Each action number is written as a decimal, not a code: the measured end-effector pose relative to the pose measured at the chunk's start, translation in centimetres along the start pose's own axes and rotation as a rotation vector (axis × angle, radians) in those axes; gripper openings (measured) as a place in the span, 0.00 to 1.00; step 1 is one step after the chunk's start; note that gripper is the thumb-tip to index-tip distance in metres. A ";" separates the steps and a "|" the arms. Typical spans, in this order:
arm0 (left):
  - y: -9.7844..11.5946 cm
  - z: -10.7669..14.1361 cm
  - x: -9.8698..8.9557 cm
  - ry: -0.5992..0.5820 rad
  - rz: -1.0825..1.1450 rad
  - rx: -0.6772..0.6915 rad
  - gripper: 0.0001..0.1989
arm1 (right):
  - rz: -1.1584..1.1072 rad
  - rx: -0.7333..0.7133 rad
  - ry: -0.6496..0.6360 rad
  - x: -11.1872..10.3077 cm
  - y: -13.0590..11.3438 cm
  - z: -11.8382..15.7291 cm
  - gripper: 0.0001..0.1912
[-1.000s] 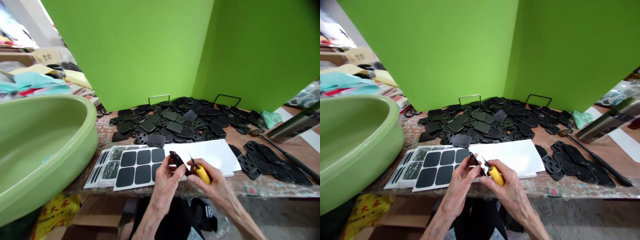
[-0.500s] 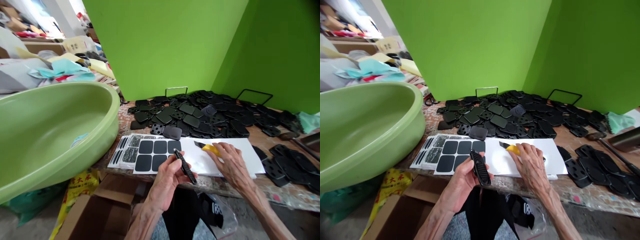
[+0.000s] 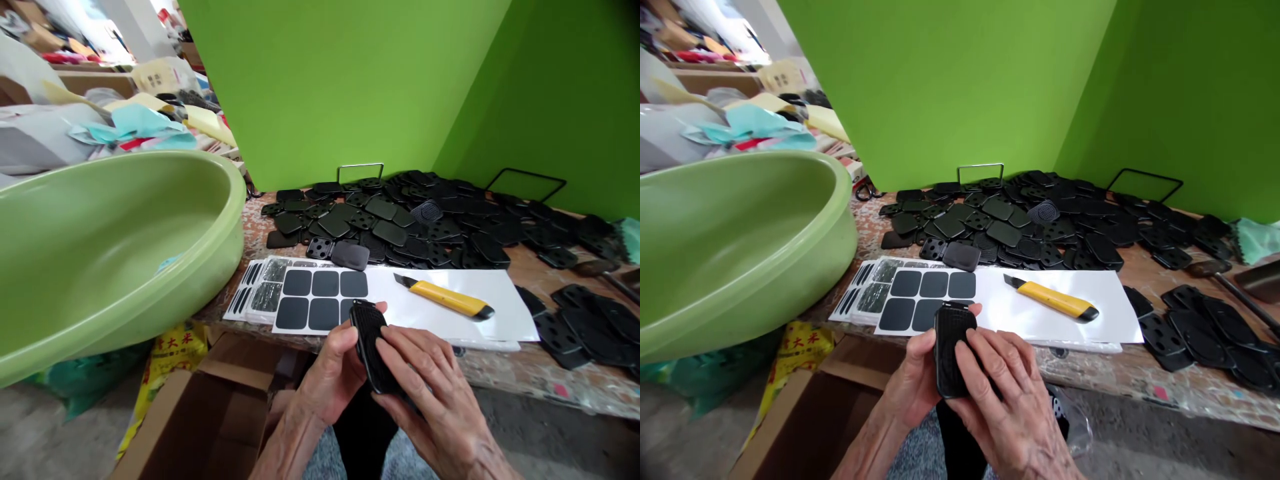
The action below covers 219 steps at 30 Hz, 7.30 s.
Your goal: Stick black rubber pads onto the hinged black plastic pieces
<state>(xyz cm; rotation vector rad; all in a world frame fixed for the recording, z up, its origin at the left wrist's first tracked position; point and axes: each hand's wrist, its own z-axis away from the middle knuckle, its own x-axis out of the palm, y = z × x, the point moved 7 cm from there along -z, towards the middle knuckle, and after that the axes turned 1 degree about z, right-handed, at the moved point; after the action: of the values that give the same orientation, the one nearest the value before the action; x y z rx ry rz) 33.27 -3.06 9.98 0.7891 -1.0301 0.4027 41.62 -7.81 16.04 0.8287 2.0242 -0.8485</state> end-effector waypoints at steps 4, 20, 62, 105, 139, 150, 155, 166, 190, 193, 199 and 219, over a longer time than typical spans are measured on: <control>-0.3 0.6 0.3 -0.093 -0.089 0.017 0.33 | 0.044 -0.038 0.083 -0.5 -1.2 0.3 0.21; -1.8 4.0 -2.7 0.101 -0.151 -0.102 0.25 | -0.073 0.047 0.041 0.4 -1.3 3.0 0.21; 0.8 7.5 -5.5 0.276 -0.701 0.064 0.13 | -1.454 1.243 0.303 6.0 1.9 8.9 0.16; 1.7 6.5 -5.9 0.389 -0.454 0.183 0.07 | -1.338 1.047 -0.228 8.3 -2.9 7.7 0.12; 0.4 6.5 -7.4 0.476 -0.371 0.111 0.12 | -1.089 1.061 -0.123 8.0 -3.4 5.5 0.16; 0.5 6.7 -7.7 0.519 -0.401 0.168 0.10 | -0.954 0.912 -0.136 7.8 -3.1 5.3 0.14; 0.9 7.1 -7.3 0.579 -0.452 0.191 0.12 | -1.206 1.003 -0.132 8.7 -3.3 5.4 0.15; 0.8 6.8 -7.6 0.443 -0.259 0.162 0.09 | -0.999 0.942 -0.120 7.9 -3.6 4.7 0.12; 2.5 7.2 -6.4 0.218 -0.350 0.314 0.19 | -0.432 0.399 -0.146 5.6 -4.7 3.3 0.14; 2.4 7.2 -6.3 0.183 -0.339 0.330 0.23 | -0.341 0.343 -0.149 5.9 -4.8 3.8 0.17; 2.7 7.6 -6.3 0.185 -0.384 0.361 0.19 | -0.368 0.332 -0.132 5.6 -4.9 3.8 0.16; 1.5 10.0 -8.2 0.296 -0.535 0.167 0.07 | -1.341 0.989 -0.309 6.7 -3.1 7.1 0.17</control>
<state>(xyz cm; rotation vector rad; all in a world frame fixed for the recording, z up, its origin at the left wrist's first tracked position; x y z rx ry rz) 22.39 -9.04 6.15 1.0801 -0.4844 0.1372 38.74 -13.35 7.93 -0.4098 1.6117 -2.6066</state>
